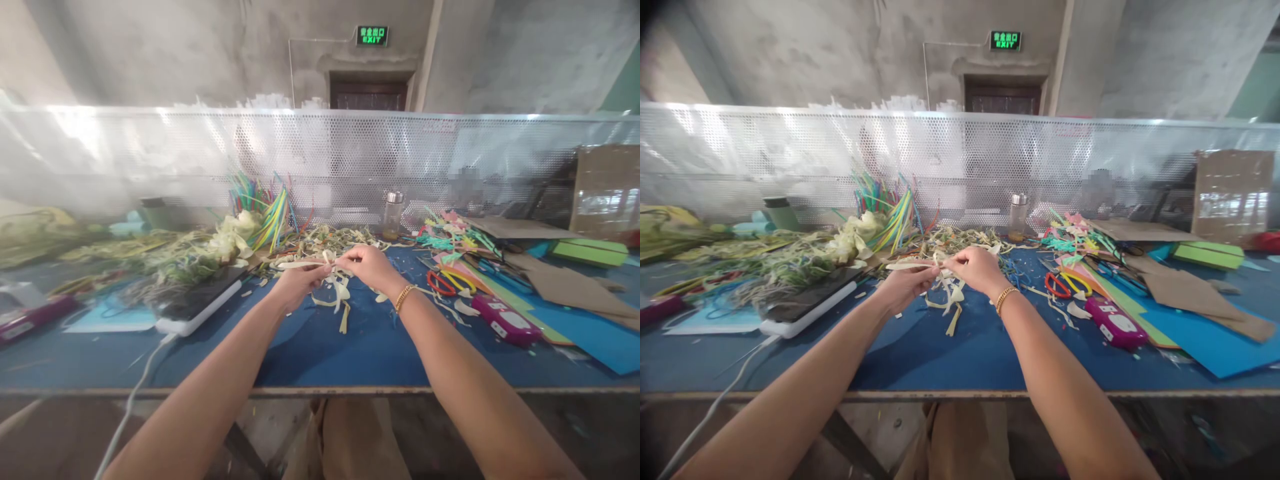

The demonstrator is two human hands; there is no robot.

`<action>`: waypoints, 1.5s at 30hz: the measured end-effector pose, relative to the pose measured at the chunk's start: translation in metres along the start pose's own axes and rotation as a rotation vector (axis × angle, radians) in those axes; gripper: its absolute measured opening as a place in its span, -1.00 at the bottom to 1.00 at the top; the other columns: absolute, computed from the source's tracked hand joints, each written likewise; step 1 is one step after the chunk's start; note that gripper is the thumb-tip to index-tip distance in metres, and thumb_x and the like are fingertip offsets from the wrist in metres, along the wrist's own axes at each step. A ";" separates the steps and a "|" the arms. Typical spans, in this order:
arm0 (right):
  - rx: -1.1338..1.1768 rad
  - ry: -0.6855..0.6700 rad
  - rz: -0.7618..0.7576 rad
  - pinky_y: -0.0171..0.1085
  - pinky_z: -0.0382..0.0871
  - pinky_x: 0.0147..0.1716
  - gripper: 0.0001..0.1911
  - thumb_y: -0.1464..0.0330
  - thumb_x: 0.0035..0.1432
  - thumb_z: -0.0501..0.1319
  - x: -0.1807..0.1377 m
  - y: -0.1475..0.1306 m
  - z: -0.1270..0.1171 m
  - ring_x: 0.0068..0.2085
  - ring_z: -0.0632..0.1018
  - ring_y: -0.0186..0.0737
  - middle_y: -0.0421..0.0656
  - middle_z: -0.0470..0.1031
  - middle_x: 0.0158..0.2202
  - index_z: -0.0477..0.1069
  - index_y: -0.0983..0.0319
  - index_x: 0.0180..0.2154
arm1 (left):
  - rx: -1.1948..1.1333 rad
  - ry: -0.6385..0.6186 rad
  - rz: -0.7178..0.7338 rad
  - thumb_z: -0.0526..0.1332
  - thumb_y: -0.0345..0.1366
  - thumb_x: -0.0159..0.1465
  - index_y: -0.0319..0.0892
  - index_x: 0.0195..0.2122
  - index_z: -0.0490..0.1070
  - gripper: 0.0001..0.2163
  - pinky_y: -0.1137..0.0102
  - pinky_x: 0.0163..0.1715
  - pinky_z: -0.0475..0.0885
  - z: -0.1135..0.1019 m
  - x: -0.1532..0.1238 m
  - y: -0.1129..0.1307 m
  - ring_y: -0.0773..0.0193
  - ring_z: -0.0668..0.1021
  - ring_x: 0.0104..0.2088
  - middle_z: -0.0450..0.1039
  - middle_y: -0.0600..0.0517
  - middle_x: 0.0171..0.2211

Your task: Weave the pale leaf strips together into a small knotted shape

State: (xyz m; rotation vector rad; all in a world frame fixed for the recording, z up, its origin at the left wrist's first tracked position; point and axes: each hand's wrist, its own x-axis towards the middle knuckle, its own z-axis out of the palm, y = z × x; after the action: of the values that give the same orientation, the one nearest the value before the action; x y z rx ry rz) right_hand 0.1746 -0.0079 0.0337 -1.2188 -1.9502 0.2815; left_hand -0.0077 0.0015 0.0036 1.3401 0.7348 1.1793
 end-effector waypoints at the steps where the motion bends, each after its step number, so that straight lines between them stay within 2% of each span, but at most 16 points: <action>1: 0.041 0.006 0.021 -0.29 0.19 -0.39 -0.66 0.10 0.06 0.18 0.000 0.000 0.001 -0.43 0.40 -0.31 -0.19 0.43 -0.52 0.50 0.21 -0.50 | -0.012 -0.016 -0.012 0.43 -0.25 -0.09 -0.24 -0.36 0.53 -0.72 0.51 -0.55 0.17 0.001 -0.001 0.000 0.48 0.31 -0.53 0.38 0.08 -0.51; 5: 0.205 0.001 0.100 -0.30 0.17 -0.45 -0.57 0.03 0.02 0.18 0.002 0.000 0.009 -0.52 0.32 -0.36 -0.23 0.31 -0.64 0.43 0.24 -0.60 | -0.031 -0.071 -0.063 0.45 -0.30 -0.14 -0.25 -0.36 0.54 -0.71 0.50 -0.53 0.21 0.005 -0.004 0.001 0.46 0.34 -0.51 0.42 0.06 -0.49; 10: 0.563 -0.001 0.141 -0.32 0.25 -0.41 -0.69 0.11 -0.10 0.28 0.002 0.000 0.017 -0.47 0.37 -0.37 -0.19 0.44 -0.50 0.44 0.24 -0.50 | -0.074 -0.091 -0.096 0.44 -0.31 -0.10 -0.26 -0.37 0.54 -0.75 0.51 -0.51 0.25 0.004 -0.005 0.003 0.47 0.37 -0.52 0.42 0.06 -0.51; 13: 0.613 0.009 0.140 -0.32 0.25 -0.41 -0.68 0.11 -0.11 0.29 0.002 -0.002 0.017 -0.47 0.35 -0.39 -0.20 0.42 -0.51 0.41 0.25 -0.52 | -0.112 -0.076 -0.115 0.41 -0.27 -0.04 -0.27 -0.47 0.50 -0.81 0.51 -0.52 0.27 0.003 -0.004 0.004 0.47 0.38 -0.56 0.39 0.08 -0.57; 17: 0.578 0.024 0.126 -0.33 0.24 -0.44 -0.66 0.10 -0.09 0.28 0.002 -0.004 0.019 -0.50 0.31 -0.41 -0.24 0.35 -0.55 0.37 0.26 -0.55 | -0.121 -0.035 -0.118 0.40 -0.30 -0.05 -0.25 -0.55 0.44 -0.83 0.51 -0.56 0.26 0.004 -0.003 0.004 0.46 0.39 -0.60 0.39 0.09 -0.61; 23: 0.533 0.063 0.132 -0.33 0.24 -0.45 -0.65 0.09 -0.09 0.28 0.004 0.002 0.023 -0.49 0.31 -0.39 -0.23 0.36 -0.54 0.35 0.25 -0.55 | -0.082 -0.041 -0.126 0.38 -0.37 -0.07 -0.26 -0.51 0.47 -0.87 0.51 -0.55 0.26 0.004 -0.002 0.002 0.47 0.37 -0.60 0.37 0.09 -0.60; 26: 0.411 0.040 0.137 -0.31 0.24 -0.42 -0.63 0.06 -0.05 0.24 0.004 0.006 0.017 -0.50 0.34 -0.37 -0.21 0.38 -0.55 0.39 0.25 -0.54 | -0.085 -0.052 -0.127 0.39 -0.36 -0.06 -0.28 -0.53 0.47 -0.87 0.52 -0.55 0.24 0.003 -0.003 0.002 0.49 0.35 -0.60 0.35 0.09 -0.60; 27: 0.342 0.062 0.146 -0.30 0.24 -0.41 -0.62 0.05 -0.03 0.22 0.003 0.007 0.013 -0.49 0.35 -0.36 -0.20 0.40 -0.54 0.41 0.25 -0.53 | -0.091 -0.063 -0.129 0.38 -0.34 -0.04 -0.28 -0.51 0.48 -0.87 0.53 -0.55 0.23 0.003 -0.003 0.002 0.50 0.34 -0.59 0.35 0.08 -0.60; 30: 0.119 0.305 0.130 -0.28 0.25 -0.37 -0.63 0.04 -0.05 0.24 0.003 0.005 0.002 -0.45 0.38 -0.32 -0.18 0.42 -0.50 0.44 0.23 -0.45 | -0.130 -0.130 -0.165 0.37 -0.30 0.01 -0.31 -0.43 0.52 -0.83 0.55 -0.54 0.23 0.003 -0.004 0.004 0.49 0.35 -0.54 0.38 0.04 -0.55; 32: 0.054 0.357 0.051 -0.26 0.26 -0.30 -0.66 0.06 0.00 0.22 0.002 0.001 -0.002 -0.39 0.41 -0.29 -0.15 0.45 -0.43 0.46 0.22 -0.44 | -0.151 -0.171 -0.194 0.36 -0.30 0.03 -0.32 -0.38 0.53 -0.81 0.55 -0.52 0.24 0.003 -0.005 0.004 0.48 0.37 -0.52 0.39 0.02 -0.53; 35: 0.049 0.210 -0.005 -0.24 0.27 -0.26 -0.69 0.09 0.03 0.21 0.000 -0.003 0.003 -0.34 0.44 -0.28 -0.16 0.47 -0.41 0.50 0.19 -0.47 | -0.140 -0.183 -0.206 0.37 -0.31 0.01 -0.33 -0.39 0.53 -0.82 0.54 -0.51 0.25 0.004 -0.006 0.003 0.47 0.38 -0.51 0.41 0.00 -0.51; 39: 0.214 -0.018 0.019 -0.26 0.30 -0.36 -0.76 0.15 -0.05 0.28 -0.001 -0.004 0.016 -0.42 0.43 -0.33 -0.17 0.48 -0.40 0.52 0.19 -0.43 | -0.118 -0.173 -0.199 0.40 -0.36 -0.03 -0.32 -0.43 0.52 -0.83 0.51 -0.45 0.29 0.005 -0.007 0.000 0.44 0.41 -0.49 0.44 -0.01 -0.50; 42: 0.459 -0.061 0.089 -0.29 0.32 -0.41 -0.74 0.17 -0.09 0.30 -0.001 -0.003 0.021 -0.48 0.42 -0.36 -0.18 0.47 -0.47 0.47 0.24 -0.42 | -0.117 -0.178 -0.215 0.39 -0.35 -0.02 -0.30 -0.41 0.50 -0.83 0.51 -0.50 0.29 0.006 -0.008 0.001 0.45 0.40 -0.52 0.42 0.02 -0.51; 45: 0.583 -0.030 0.107 -0.32 0.32 -0.39 -0.73 0.17 -0.10 0.30 0.001 -0.003 0.022 -0.46 0.42 -0.38 -0.19 0.47 -0.47 0.44 0.26 -0.45 | -0.144 -0.161 -0.191 0.37 -0.30 0.02 -0.24 -0.33 0.48 -0.80 0.52 -0.56 0.26 0.007 -0.007 0.004 0.48 0.36 -0.58 0.38 0.07 -0.53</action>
State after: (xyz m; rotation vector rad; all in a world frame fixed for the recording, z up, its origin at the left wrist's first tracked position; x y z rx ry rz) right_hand 0.1569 -0.0039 0.0216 -0.9289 -1.6552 0.8601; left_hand -0.0040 -0.0082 0.0069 1.2005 0.6348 0.9430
